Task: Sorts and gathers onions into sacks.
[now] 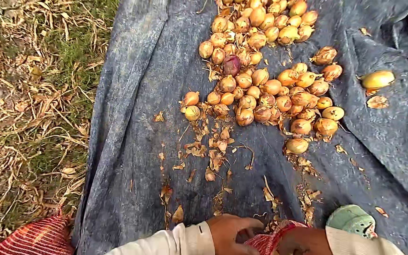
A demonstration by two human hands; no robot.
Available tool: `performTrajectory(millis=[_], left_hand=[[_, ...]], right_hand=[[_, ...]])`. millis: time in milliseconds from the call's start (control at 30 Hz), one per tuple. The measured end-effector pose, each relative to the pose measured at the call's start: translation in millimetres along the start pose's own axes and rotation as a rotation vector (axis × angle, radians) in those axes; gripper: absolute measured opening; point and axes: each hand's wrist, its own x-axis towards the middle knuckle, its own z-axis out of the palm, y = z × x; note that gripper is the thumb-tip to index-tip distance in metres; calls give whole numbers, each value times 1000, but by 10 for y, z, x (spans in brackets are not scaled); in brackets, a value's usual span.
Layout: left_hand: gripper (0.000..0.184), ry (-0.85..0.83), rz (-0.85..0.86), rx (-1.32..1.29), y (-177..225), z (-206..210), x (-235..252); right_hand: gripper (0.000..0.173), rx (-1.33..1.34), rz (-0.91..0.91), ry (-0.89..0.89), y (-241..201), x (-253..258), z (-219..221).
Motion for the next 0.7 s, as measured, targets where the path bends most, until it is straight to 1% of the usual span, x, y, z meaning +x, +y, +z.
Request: performTrajectory(millis=[33,67,100,133,167,200,233,267,300,333,400,467,567,633,700], left_hand=[[46,294,16,143,-118,-404,111],[39,571,-15,313,-231,-824,276],[40,790,-77,471,-288,-1254,463],[50,916,-194,589,-283,-1665,643],[63,962,-349,647,-243,-2018,821],[76,952,-492,668,-199,-2293,1002],[84,907,-602,678,-156,-2475,1183],[89,840,-679,695,-123,-2564,1361],[90,785,-722,742,-112,-2593,1513],[89,747,-746,813,-121,-2614,1633],[88,667,-763,932,-197,-2571,1697],[84,595,-714,998,-293,-2529,1542],[69,467,-578,1064,-437,-2541,1154],[65,381,-508,1078,-481,-2633,908],[67,295,-429,1107,-523,-2723,697]], right_hand=[[31,84,-115,70,-52,-121,-221],[26,146,-214,221,-89,-189,-426],[23,170,-241,448,-156,-206,-642],[23,141,-181,713,-232,-159,-889],[28,59,-87,994,-245,-19,-1160],[39,-14,9,1227,-211,155,-1459],[54,-26,110,1340,-177,288,-1770],[68,-14,184,1392,-121,401,-2043],[76,-6,241,1409,-58,501,-2268],[80,4,282,1409,1,597,-2443],[85,13,341,1366,55,753,-2566],[92,-10,377,1276,36,750,-2587],[97,-113,360,1133,116,632,-2633],[94,-207,295,1093,215,559,-2643],[88,-285,245,1068,307,496,-2584]])
